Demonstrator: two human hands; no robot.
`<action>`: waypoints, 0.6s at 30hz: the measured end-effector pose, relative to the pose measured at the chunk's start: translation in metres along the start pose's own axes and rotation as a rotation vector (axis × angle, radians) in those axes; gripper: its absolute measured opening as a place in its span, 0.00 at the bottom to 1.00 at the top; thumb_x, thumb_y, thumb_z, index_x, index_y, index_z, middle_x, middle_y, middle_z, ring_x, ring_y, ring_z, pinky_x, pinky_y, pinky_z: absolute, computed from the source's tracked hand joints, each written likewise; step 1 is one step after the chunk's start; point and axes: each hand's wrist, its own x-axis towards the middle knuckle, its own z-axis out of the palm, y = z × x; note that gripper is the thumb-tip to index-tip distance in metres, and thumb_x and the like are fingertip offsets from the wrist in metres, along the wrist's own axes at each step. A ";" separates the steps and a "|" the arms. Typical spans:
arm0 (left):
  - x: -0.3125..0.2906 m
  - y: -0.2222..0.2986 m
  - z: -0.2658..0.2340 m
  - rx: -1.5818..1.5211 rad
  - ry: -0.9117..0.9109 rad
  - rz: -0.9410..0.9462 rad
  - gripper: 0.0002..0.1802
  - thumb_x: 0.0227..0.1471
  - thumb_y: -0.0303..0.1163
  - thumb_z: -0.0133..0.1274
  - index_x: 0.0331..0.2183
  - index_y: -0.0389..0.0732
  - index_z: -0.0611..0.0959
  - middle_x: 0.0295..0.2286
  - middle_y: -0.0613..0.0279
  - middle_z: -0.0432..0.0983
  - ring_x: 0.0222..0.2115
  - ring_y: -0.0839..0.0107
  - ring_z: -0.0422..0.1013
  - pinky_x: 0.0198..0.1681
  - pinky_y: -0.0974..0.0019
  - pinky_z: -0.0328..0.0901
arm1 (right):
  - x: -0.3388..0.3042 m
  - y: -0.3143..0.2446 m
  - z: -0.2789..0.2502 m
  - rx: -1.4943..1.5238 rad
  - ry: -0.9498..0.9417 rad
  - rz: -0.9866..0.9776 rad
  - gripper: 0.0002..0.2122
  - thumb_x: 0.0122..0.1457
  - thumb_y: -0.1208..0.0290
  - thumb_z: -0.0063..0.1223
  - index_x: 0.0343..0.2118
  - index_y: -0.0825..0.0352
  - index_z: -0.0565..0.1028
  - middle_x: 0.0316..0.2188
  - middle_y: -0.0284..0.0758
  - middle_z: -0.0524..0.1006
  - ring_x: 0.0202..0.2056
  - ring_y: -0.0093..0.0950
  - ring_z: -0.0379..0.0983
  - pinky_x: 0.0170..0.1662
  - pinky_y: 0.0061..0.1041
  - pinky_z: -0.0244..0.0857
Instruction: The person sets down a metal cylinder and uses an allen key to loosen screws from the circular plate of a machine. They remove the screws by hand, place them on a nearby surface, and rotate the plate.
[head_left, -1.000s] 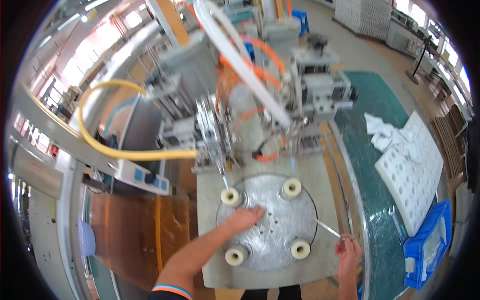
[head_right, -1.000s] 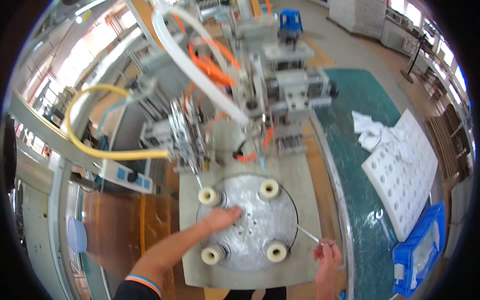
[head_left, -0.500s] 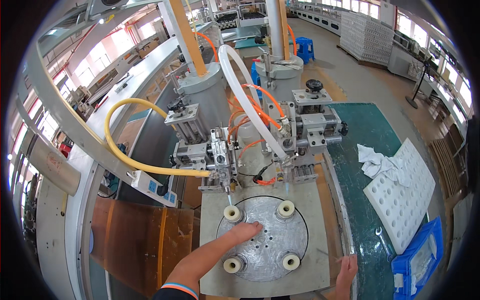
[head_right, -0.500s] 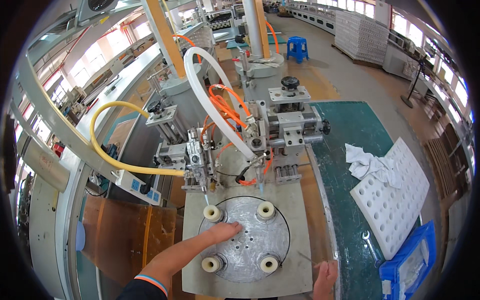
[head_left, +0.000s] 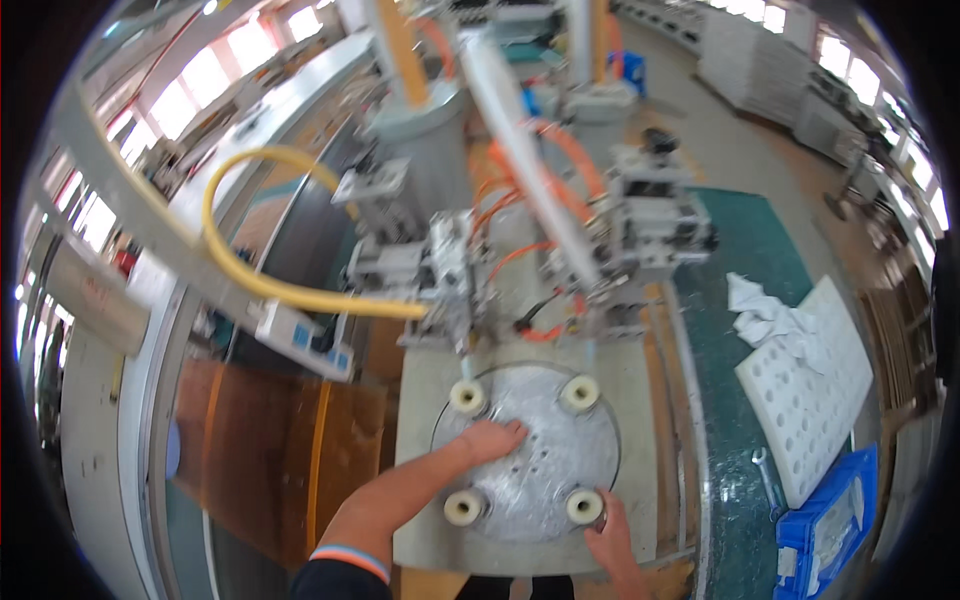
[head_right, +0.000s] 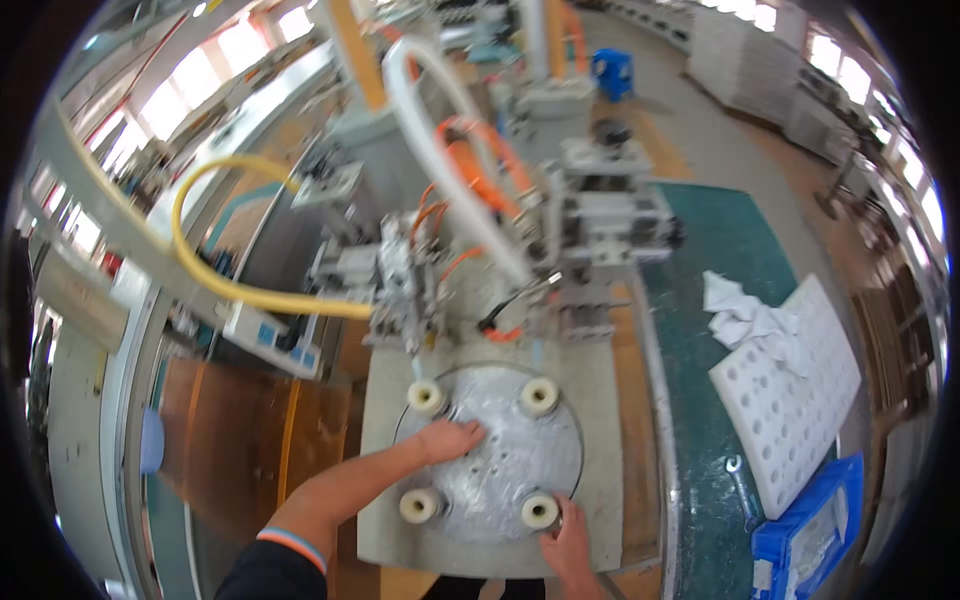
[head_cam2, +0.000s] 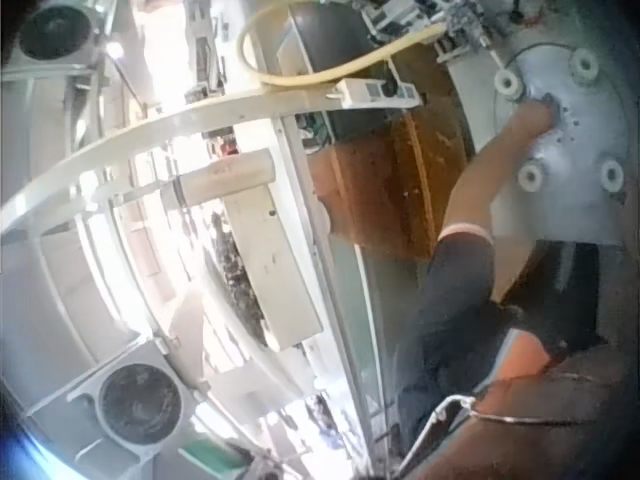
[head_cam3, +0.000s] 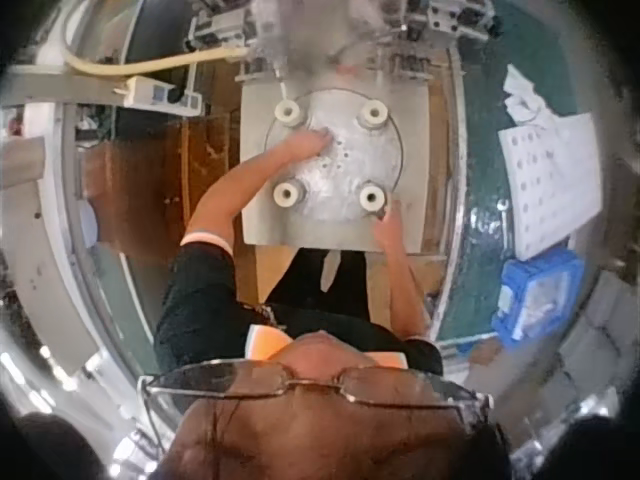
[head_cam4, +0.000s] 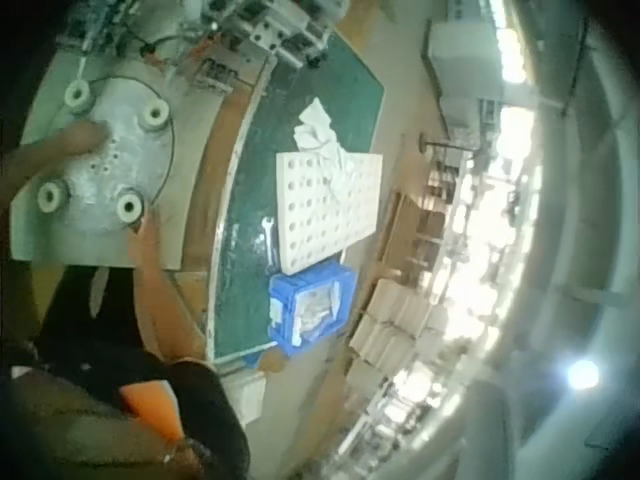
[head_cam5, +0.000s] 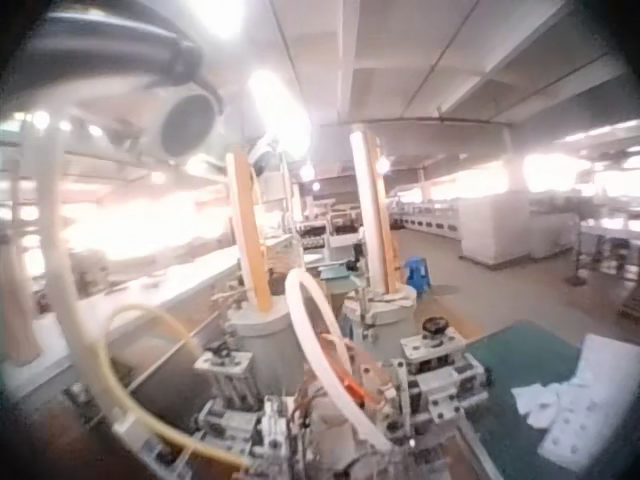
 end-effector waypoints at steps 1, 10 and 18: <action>0.003 0.002 0.005 -0.006 -0.030 -0.066 0.10 0.49 0.30 0.43 0.35 0.39 0.70 0.30 0.53 0.69 0.23 0.56 0.74 0.20 0.55 0.69 | 0.001 -0.001 -0.001 0.079 -0.065 0.079 0.28 0.40 0.80 0.55 0.50 0.66 0.66 0.44 0.42 0.69 0.46 0.36 0.68 0.43 0.27 0.66; 0.014 0.015 0.017 -0.194 -0.001 -0.290 0.09 0.46 0.33 0.48 0.27 0.36 0.76 0.25 0.49 0.77 0.26 0.56 0.76 0.30 0.55 0.69 | 0.005 -0.006 -0.005 0.232 -0.168 0.199 0.31 0.44 0.81 0.57 0.55 0.66 0.63 0.49 0.38 0.66 0.51 0.31 0.64 0.50 0.28 0.63; 0.015 0.020 0.009 -0.259 -0.060 -0.397 0.08 0.44 0.29 0.49 0.29 0.40 0.81 0.29 0.55 0.79 0.31 0.58 0.76 0.33 0.54 0.68 | 0.006 0.004 -0.004 0.461 -0.226 0.202 0.31 0.44 0.86 0.54 0.55 0.70 0.60 0.51 0.40 0.65 0.51 0.30 0.64 0.54 0.26 0.59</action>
